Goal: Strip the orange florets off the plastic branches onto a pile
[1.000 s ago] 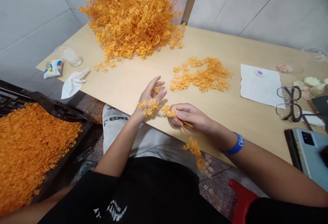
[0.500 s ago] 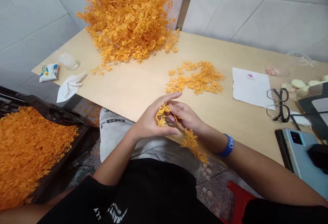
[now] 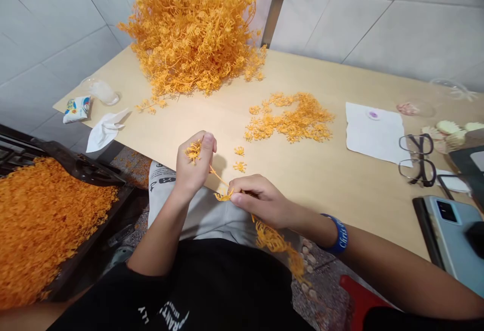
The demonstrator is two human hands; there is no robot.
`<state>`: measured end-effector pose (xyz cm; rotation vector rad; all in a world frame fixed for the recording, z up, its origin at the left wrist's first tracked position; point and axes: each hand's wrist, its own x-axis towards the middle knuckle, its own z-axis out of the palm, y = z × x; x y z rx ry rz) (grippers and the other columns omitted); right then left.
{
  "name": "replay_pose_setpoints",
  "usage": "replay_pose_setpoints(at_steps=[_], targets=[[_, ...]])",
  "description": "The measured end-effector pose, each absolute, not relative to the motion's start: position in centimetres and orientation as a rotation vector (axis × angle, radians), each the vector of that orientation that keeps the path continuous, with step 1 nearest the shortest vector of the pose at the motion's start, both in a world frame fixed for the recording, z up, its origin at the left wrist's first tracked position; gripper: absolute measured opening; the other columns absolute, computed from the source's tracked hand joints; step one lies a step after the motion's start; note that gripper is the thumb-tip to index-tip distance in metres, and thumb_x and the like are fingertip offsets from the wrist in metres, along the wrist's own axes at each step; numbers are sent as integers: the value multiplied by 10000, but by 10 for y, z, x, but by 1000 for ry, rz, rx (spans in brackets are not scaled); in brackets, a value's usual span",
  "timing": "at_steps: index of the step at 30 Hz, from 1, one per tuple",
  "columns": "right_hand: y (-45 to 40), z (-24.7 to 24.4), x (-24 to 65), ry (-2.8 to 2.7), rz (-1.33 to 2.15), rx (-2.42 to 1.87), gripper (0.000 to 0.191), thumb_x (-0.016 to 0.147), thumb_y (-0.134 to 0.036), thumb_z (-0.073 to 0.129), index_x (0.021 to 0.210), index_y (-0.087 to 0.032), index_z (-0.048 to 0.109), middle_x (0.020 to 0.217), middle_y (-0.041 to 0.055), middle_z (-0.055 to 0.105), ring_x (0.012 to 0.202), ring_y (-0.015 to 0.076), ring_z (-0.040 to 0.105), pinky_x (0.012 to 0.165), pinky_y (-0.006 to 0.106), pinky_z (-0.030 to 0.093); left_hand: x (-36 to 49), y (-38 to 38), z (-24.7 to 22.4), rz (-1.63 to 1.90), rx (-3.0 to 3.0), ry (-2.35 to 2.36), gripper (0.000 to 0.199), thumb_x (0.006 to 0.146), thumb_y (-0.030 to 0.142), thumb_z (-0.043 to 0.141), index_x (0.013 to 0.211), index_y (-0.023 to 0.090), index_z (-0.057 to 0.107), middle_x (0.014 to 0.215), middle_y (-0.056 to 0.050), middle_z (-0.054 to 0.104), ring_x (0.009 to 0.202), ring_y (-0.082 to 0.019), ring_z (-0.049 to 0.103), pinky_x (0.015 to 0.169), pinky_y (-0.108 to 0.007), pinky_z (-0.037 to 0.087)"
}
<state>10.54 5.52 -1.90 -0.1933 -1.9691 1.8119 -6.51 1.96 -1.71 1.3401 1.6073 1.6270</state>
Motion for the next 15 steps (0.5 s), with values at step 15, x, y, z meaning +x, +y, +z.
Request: replay_pose_setpoints(at_steps=[15], targets=[[51, -35, 107, -1792, 1604, -544, 325, 941, -340, 468, 653, -191, 489, 592, -25, 440, 544, 99, 401, 516, 239, 327, -95, 70, -29, 1502, 1418, 1664, 276, 770, 312, 726, 987, 182, 617, 783, 3, 607, 709, -101, 572, 664, -219, 457]])
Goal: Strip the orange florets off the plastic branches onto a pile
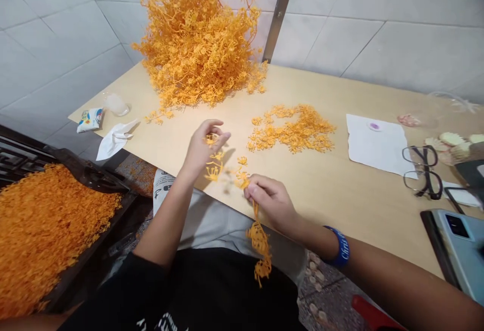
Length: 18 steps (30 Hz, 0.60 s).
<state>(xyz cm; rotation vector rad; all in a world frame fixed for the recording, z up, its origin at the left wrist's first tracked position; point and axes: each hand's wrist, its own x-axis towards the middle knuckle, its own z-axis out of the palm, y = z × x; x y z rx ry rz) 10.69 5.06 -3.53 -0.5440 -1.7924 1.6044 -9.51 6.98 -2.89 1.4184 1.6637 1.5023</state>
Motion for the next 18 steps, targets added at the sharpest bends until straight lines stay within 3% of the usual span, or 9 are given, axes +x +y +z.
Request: replay_pose_setpoints(at_steps=[3, 7, 13, 18], targets=[[54, -43, 107, -1687, 1545, -676, 340, 944, -403, 477, 684, -190, 520, 600, -20, 449, 553, 108, 401, 525, 248, 327, -77, 87, -36, 1368, 1415, 1535, 329, 756, 270, 740, 1051, 201, 612, 953, -36, 634, 856, -133, 616, 766, -265, 500], [63, -46, 107, -1690, 1486, -695, 395, 934, -501, 489, 697, -190, 539, 598, -16, 459, 562, 117, 412, 540, 258, 331, -72, 92, -32, 1254, 1315, 1402, 328, 830, 299, 658, 1144, 222, 604, 1118, -84, 624, 962, -178, 640, 767, -293, 532], [76, -48, 106, -1626, 1503, -696, 456, 912, -577, 501, 665, -194, 513, 576, -28, 437, 542, 108, 391, 529, 260, 320, -87, 81, -19, 1178, 1582, 1553, 196, 866, 240, 547, 939, 150, 704, 1008, -81, 720, 984, -196, 650, 917, -325, 491], [78, -50, 105, -1541, 1543, -740, 456, 892, -596, 523, 678, -194, 515, 551, -44, 410, 514, 98, 365, 502, 250, 302, -87, 73, -27, 1269, 1539, 1581, 238, 776, 108, 581, 954, 173, 725, 980, -61, 731, 934, -172, 663, 863, -286, 518]])
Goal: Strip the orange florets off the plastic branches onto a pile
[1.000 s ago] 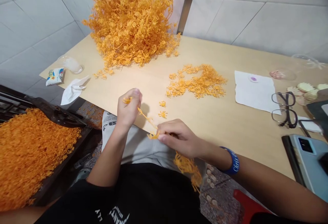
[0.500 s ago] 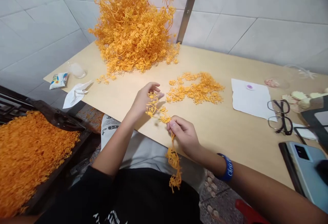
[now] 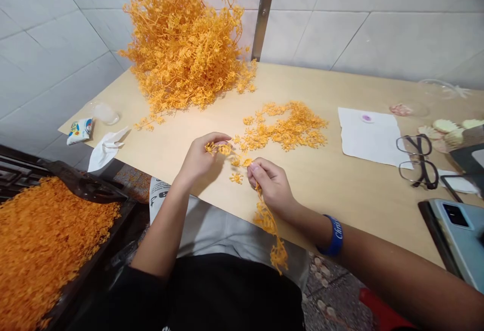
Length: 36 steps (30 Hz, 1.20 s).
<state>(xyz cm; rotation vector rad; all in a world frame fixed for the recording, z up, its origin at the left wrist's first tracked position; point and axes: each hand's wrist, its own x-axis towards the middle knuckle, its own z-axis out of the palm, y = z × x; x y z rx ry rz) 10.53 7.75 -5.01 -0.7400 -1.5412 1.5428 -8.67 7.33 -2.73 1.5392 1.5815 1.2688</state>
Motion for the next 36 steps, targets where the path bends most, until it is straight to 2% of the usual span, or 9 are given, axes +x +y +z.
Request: replay_pose_setpoints(at_steps=[6, 13, 17, 19, 22, 24, 26, 29, 36], targets=[[77, -54, 106, -1550, 1460, -801, 416, 901, -559, 521, 711, -190, 541, 562, -41, 416, 523, 98, 376, 503, 242, 311, -85, 67, -28, 1361, 1244, 1338, 226, 795, 276, 681, 999, 179, 668, 1058, -88, 668, 841, -137, 652, 690, -233, 575], [75, -53, 107, -1757, 1175, -821, 259, 914, -349, 528, 714, -185, 553, 563, -36, 453, 523, 98, 416, 523, 236, 334, -80, 50, -26, 1313, 970, 1034, 548, 704, 203, 792, 1204, 273, 578, 1338, -83, 547, 1123, -209, 629, 907, -326, 559], [75, -52, 106, -1839, 1107, -785, 239, 913, -318, 510, 717, -187, 552, 556, -37, 467, 505, 94, 417, 516, 233, 335, -62, 51, -29, 1261, 806, 871, 627, 711, 229, 800, 1278, 294, 539, 1372, -90, 548, 1184, -228, 599, 926, -342, 538], [75, -52, 105, -1904, 1095, -754, 240, 912, -305, 503, 707, -188, 545, 557, -33, 486, 506, 96, 433, 523, 232, 350, -50, 56, -31, 1299, 720, 811, 531, 756, 295, 773, 1241, 265, 559, 1280, -83, 612, 1103, -194, 632, 910, -326, 535], [72, -51, 104, -2030, 1070, -672, 226, 912, -283, 505, 711, -188, 548, 580, -21, 539, 521, 101, 475, 537, 231, 376, -35, 66, -30, 1420, 561, 821, 257, 872, 321, 654, 1090, 198, 600, 964, -45, 677, 857, -117, 658, 804, -261, 539], [70, -50, 104, -2096, 1028, -604, 215, 917, -256, 502, 719, -188, 551, 594, -17, 555, 527, 101, 486, 542, 229, 382, -30, 72, -27, 1468, 428, 818, 107, 936, 270, 557, 940, 168, 588, 699, 16, 573, 634, -63, 581, 669, -198, 508], [68, -49, 104, -2143, 955, -522, 245, 930, -227, 475, 695, -190, 532, 587, -14, 536, 532, 102, 469, 546, 234, 375, -28, 75, -22, 1452, 286, 786, 178, 971, 208, 465, 810, 167, 531, 542, 70, 364, 458, -38, 409, 530, -157, 425], [62, -45, 106, -2209, 807, -394, 296, 943, -196, 424, 654, -201, 490, 575, -7, 492, 543, 117, 422, 539, 262, 345, -30, 80, -14, 1400, 174, 773, 271, 972, 130, 379, 717, 179, 455, 512, 87, 182, 386, -48, 204, 408, -146, 284], [25, -32, 116, -2365, 498, 398, 316, 929, -269, 502, 615, -240, 494, 510, -38, 480, 449, 129, 353, 425, 306, 265, -68, 101, -7, 1760, 164, 1034, 335, 878, -55, 278, 654, 191, 317, 519, 82, 192, 388, -46, 144, 376, -153, 184]])
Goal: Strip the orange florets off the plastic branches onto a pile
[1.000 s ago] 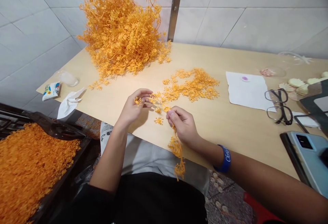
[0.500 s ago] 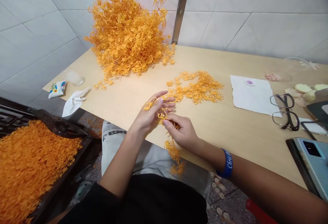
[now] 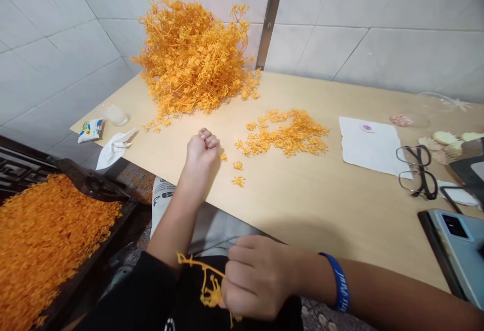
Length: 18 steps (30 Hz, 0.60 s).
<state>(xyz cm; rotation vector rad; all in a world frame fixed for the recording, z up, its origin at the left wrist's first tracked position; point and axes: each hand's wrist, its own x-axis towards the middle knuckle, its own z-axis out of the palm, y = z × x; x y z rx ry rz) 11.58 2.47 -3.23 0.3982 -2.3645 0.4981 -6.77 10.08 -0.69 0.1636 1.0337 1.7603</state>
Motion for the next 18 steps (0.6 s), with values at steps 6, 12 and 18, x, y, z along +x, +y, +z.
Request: replay_pose_setpoints(at_steps=[6, 12, 18], targets=[[56, -43, 114, -2014, 741, -492, 304, 949, -201, 422, 649, -208, 465, 549, -20, 468, 512, 114, 423, 511, 263, 335, -65, 99, -18, 1677, 815, 1508, 84, 818, 179, 645, 895, 184, 612, 757, 17, 567, 559, -51, 463, 499, -165, 379], [73, -60, 112, -1771, 1173, -840, 309, 987, -394, 406, 865, -181, 594, 633, -17, 504, 530, 106, 435, 507, 238, 342, -66, 97, -26, 1438, 1247, 1550, 212, 842, 310, 643, 997, 170, 676, 1116, -97, 690, 975, -159, 641, 875, -285, 499], [75, -64, 112, -1663, 1243, -884, 330, 976, -451, 434, 846, -186, 581, 648, -19, 493, 552, 106, 425, 516, 233, 348, -59, 75, -14, 1411, 1409, 1307, 505, 999, 489, 286, 1098, 221, 703, 1246, -94, 672, 1180, -197, 606, 1059, -394, 437]])
